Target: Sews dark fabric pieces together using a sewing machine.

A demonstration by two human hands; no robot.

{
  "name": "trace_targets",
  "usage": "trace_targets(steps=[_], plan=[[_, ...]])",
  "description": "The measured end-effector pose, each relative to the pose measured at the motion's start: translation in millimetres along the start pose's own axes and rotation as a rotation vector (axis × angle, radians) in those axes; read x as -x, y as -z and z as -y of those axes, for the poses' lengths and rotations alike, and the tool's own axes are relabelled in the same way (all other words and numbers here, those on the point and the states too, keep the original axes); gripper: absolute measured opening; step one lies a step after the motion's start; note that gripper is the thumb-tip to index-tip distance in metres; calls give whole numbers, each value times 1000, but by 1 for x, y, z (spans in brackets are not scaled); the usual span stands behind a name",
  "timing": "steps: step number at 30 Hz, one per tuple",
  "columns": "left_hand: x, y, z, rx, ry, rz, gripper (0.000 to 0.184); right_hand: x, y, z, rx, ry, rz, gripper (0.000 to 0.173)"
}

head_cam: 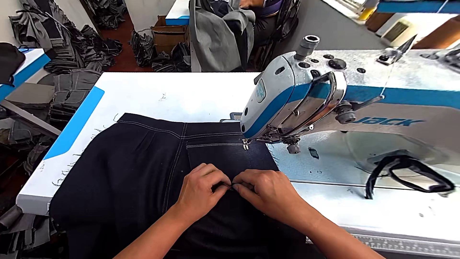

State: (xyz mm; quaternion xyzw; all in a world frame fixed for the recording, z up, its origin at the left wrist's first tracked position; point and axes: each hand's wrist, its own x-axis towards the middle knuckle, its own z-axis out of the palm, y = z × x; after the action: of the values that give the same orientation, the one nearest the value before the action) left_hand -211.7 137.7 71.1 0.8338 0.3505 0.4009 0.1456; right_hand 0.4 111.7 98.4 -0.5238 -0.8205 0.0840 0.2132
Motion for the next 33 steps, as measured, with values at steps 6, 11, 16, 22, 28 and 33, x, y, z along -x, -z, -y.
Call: trace_targets(steps=[6, 11, 16, 22, 28, 33], plan=[[4, 6, -6, -422, -498, -18, 19, 0, 1, 3, 14, -12, 1, 24], [4, 5, -7, -447, -557, -4, 20, 4, -5, 3, 51, 39, -79, 28], [4, 12, -9, -133, -157, 121, 21, 9, -12, 2, 93, 75, -175, 29], [-2, 12, -17, -155, 67, 254, 16, 16, -19, 1, 143, 158, -249, 31], [5, 5, -7, -161, -33, 191, 14, 20, -21, -1, 113, 216, -283, 27], [18, 25, 7, -139, -51, 172, 29, 20, -22, -2, 119, 253, -312, 26]])
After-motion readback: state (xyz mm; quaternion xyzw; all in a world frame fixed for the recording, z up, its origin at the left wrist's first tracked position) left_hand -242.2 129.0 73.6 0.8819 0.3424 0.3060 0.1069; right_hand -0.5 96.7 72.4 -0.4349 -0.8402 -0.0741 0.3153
